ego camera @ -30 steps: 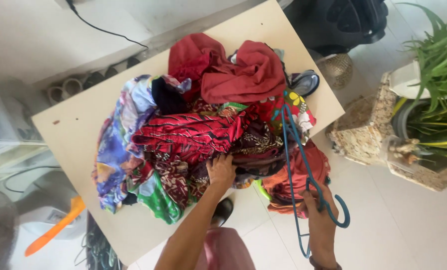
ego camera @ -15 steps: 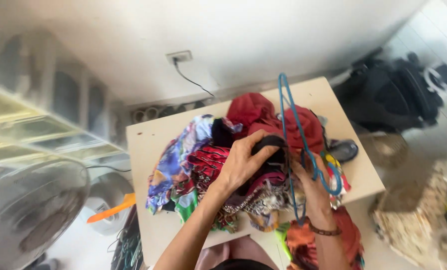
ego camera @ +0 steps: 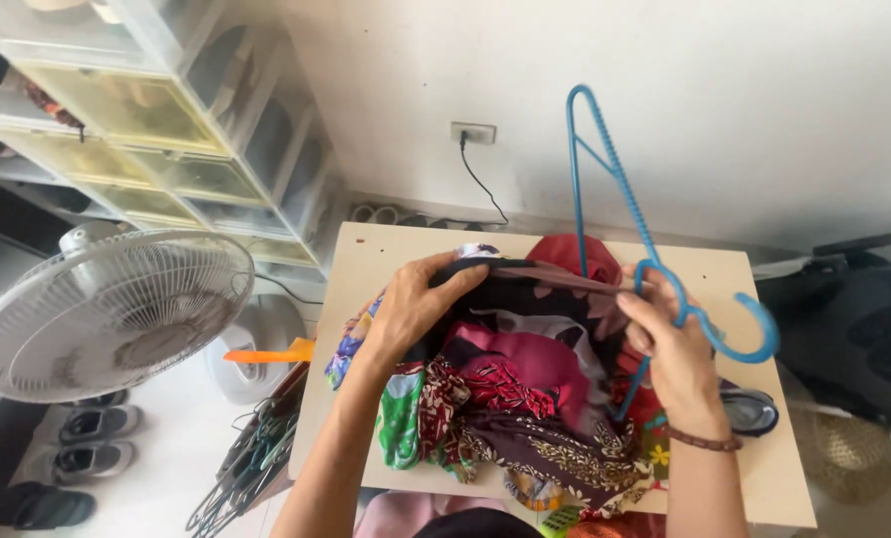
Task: Hang clothes on a curved drying rack using hangers.
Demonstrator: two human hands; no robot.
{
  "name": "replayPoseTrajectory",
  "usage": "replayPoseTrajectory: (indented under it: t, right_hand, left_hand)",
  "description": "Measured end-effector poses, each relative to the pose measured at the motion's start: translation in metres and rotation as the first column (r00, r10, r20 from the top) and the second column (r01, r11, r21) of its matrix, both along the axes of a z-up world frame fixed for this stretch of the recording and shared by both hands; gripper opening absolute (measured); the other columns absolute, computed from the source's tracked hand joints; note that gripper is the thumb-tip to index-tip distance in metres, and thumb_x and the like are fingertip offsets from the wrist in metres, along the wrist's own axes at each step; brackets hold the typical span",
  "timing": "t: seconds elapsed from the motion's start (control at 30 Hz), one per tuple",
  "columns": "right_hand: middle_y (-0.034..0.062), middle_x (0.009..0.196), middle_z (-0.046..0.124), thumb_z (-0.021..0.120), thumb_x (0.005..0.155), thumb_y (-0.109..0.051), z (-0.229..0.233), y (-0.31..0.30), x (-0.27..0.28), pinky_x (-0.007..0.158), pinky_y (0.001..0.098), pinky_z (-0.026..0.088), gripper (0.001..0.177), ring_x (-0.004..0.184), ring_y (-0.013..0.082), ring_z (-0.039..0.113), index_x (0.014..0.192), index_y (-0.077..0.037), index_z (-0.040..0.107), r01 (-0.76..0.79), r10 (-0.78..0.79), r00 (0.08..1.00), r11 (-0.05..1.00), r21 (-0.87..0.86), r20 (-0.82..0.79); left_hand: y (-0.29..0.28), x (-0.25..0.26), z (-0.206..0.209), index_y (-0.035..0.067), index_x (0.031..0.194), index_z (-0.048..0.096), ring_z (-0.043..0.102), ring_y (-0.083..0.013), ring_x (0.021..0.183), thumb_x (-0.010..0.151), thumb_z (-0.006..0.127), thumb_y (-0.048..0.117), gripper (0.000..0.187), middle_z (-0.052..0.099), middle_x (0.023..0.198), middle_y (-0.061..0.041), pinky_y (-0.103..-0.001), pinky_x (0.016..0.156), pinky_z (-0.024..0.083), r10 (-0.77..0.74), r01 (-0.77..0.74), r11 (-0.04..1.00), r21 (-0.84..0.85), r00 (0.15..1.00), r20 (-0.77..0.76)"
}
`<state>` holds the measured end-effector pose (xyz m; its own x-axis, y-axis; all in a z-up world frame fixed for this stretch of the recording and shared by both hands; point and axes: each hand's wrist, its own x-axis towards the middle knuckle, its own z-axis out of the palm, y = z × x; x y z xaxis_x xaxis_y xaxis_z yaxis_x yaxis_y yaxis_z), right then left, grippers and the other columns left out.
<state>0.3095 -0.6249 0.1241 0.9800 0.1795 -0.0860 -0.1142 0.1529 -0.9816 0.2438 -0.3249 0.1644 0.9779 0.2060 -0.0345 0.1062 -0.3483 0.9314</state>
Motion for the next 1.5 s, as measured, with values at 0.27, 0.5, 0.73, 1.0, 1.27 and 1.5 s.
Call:
replayPoseTrajectory:
  t: [0.27, 0.5, 0.73, 1.0, 1.27, 1.5]
  right_hand:
    - [-0.0008, 0.095, 0.061, 0.068, 0.091, -0.005, 0.05, 0.03, -0.015, 0.051, 0.0201, 0.031, 0.031, 0.064, 0.002, 0.043, 0.122, -0.001, 0.066, 0.009, -0.001, 0.996, 0.995, -0.097, 0.084]
    - [-0.0002, 0.092, 0.056, 0.065, 0.096, -0.001, 0.022, 0.052, -0.023, 0.051, 0.0217, 0.035, 0.03, 0.064, 0.0032, 0.044, 0.126, -0.007, 0.063, 0.216, -0.12, 0.941, 0.932, -0.291, 0.315]
    - [0.0001, 0.098, 0.057, 0.065, 0.1, -0.002, -0.001, 0.071, -0.029, 0.055, 0.0215, 0.037, 0.031, 0.068, 0.0047, 0.047, 0.131, -0.006, 0.059, 0.376, -0.27, 0.885, 0.894, -0.242, 0.379]
    - [0.0023, 0.095, 0.062, 0.077, 0.088, -0.015, 0.006, 0.175, -0.094, 0.049, 0.0201, 0.037, 0.041, 0.068, 0.0079, 0.056, 0.125, -0.005, 0.064, -0.106, 0.117, 0.981, 0.992, -0.075, 0.157]
    - [-0.0024, 0.095, 0.063, 0.074, 0.088, -0.016, 0.039, 0.214, -0.09, 0.05, 0.0193, 0.042, 0.045, 0.067, 0.0027, 0.055, 0.128, -0.008, 0.056, -0.084, 0.116, 0.977, 0.98, -0.181, 0.18]
    - [-0.0059, 0.09, 0.06, 0.068, 0.097, -0.019, 0.045, 0.203, -0.067, 0.05, 0.018, 0.037, 0.026, 0.061, 0.0029, 0.048, 0.12, -0.009, 0.067, -0.062, 0.075, 0.985, 0.994, -0.086, 0.157]
  left_hand:
    - [0.035, -0.024, -0.008, 0.002, 0.101, 0.075, 0.069, -0.0177, 0.076, 0.085, 0.071, 0.051, 0.052, 0.073, 0.078, -0.01, -0.035, 0.073, 0.054, 0.105, -0.105, 0.994, -0.012, 0.994, -0.044]
    - [0.064, -0.031, -0.013, 0.006, 0.108, 0.071, 0.067, -0.0128, 0.086, 0.089, 0.072, 0.045, 0.043, 0.073, 0.09, -0.005, -0.029, 0.079, 0.054, -0.094, 0.105, 0.983, -0.152, 0.992, 0.078]
    - [0.09, -0.052, 0.017, 0.016, 0.132, 0.056, 0.066, -0.0122, 0.1, 0.083, 0.078, 0.029, 0.055, 0.069, 0.108, -0.008, -0.029, 0.087, 0.054, -0.055, 0.062, 0.904, -0.422, 0.998, 0.03]
    - [0.073, -0.039, -0.017, 0.007, 0.139, 0.058, 0.065, -0.0178, 0.103, 0.097, 0.067, 0.015, 0.044, 0.067, 0.116, -0.011, -0.032, 0.089, 0.055, -0.089, 0.205, 0.535, -0.82, 0.978, 0.187]
    - [0.09, -0.071, 0.014, 0.012, 0.151, 0.052, 0.059, -0.0144, 0.121, 0.104, 0.044, 0.03, 0.051, 0.063, 0.137, -0.006, -0.033, 0.101, 0.047, -0.126, 0.153, 0.699, -0.699, 0.988, 0.09]
    - [0.098, -0.081, -0.006, 0.009, 0.152, 0.052, 0.06, -0.017, 0.116, 0.103, 0.039, 0.013, 0.051, 0.063, 0.134, -0.01, -0.032, 0.099, 0.047, -0.071, 0.184, 0.462, -0.867, 0.983, 0.171]
